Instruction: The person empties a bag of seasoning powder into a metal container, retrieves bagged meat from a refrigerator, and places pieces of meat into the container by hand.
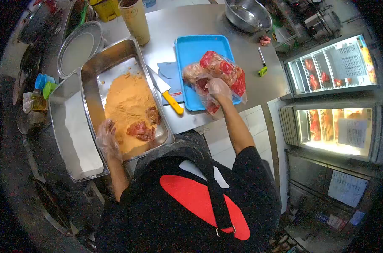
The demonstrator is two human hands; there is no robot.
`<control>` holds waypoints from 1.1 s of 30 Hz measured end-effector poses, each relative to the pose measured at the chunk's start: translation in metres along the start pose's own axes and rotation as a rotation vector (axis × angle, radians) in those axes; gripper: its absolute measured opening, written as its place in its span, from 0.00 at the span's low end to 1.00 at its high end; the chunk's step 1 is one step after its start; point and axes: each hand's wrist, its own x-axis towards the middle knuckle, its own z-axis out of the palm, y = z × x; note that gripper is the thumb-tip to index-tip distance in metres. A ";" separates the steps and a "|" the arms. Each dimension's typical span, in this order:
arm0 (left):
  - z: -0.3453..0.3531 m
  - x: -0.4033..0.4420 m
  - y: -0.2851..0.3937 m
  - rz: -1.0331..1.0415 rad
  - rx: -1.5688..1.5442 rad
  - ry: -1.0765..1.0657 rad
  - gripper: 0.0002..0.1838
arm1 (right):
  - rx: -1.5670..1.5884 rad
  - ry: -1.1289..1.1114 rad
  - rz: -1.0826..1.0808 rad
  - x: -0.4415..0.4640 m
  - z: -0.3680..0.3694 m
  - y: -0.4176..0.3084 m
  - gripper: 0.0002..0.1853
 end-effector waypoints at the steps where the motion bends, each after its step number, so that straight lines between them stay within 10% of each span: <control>1: -0.003 0.002 -0.006 0.027 -0.018 -0.035 0.16 | -0.051 -0.021 0.075 0.001 0.006 0.000 0.18; 17: 0.026 -0.015 -0.019 -0.034 -0.037 -0.230 0.13 | 0.026 -0.075 0.310 0.022 0.030 -0.018 0.22; 23: 0.030 -0.025 0.007 -0.081 0.073 -0.218 0.18 | 0.301 0.149 0.007 0.071 0.146 0.062 0.22; 27: 0.027 -0.019 0.003 -0.020 0.022 -0.183 0.18 | 0.179 -0.094 0.154 0.057 0.115 0.041 0.19; 33: 0.017 -0.012 0.006 0.034 -0.006 -0.114 0.13 | 0.206 0.190 0.044 0.026 0.046 0.027 0.16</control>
